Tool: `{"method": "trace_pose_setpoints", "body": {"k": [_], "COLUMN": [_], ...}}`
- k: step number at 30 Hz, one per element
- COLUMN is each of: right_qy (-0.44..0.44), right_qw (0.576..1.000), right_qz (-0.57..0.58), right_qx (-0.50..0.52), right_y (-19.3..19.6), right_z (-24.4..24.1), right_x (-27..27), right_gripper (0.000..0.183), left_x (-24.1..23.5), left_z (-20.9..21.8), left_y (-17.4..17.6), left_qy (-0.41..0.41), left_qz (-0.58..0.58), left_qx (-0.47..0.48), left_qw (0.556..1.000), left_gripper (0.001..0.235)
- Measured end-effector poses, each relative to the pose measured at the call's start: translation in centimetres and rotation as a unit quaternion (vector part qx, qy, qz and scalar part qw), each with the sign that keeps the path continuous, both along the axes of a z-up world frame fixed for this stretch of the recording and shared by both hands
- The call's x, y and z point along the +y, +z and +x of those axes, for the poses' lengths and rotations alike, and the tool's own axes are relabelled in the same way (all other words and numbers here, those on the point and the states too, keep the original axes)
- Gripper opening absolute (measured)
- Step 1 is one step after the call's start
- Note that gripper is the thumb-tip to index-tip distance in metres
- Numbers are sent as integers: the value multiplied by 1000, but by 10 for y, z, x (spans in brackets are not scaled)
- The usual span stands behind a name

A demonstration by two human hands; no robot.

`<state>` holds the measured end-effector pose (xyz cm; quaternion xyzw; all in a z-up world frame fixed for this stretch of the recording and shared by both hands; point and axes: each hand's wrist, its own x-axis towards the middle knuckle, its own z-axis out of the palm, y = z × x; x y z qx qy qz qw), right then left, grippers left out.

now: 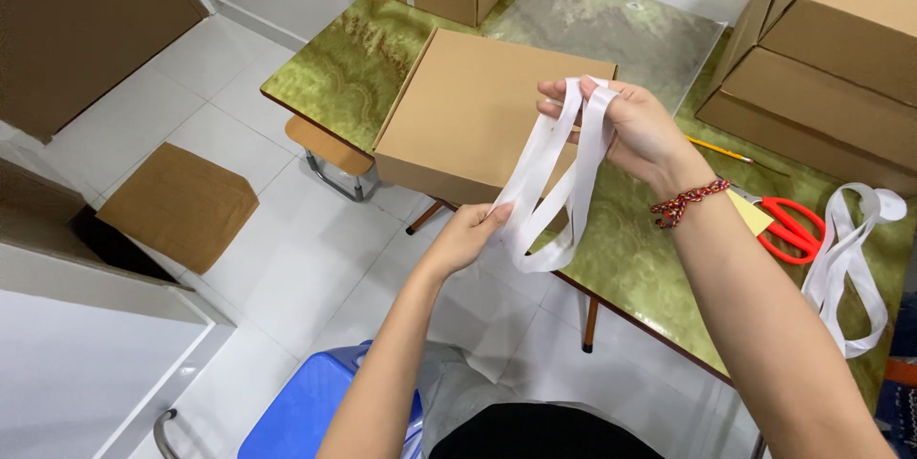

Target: Unpacking a garment from a cardboard box and hanging it on a clothing rack

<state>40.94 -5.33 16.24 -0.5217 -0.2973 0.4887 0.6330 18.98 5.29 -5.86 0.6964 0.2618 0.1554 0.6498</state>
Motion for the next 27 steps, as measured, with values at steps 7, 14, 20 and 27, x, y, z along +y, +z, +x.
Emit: {"method": "trace_pose_setpoints", "body": {"k": [7,14,20,27], "right_qy": [-40,-71,-80,-80], "right_qw": [999,997,995,994], "right_qz": [-18,13,56,66], "right_qx": [18,28,25,22], "right_y": [-59,-74,-39,-19], "right_z": [20,39,23,16], "right_x": [9,21,13,0], "right_gripper": [35,33,30,28], "left_x": [-52,-54,-64,-72], "left_z": [-48,-58,-51,-54], "left_y": [147,84,15,17], "left_qy": [-65,-124,-44,118], "left_qz": [-58,-118,-119,-37], "left_qx": [67,99,67,39], "left_qw": [994,980,990,992], "left_gripper": [38,38,38,35]}}
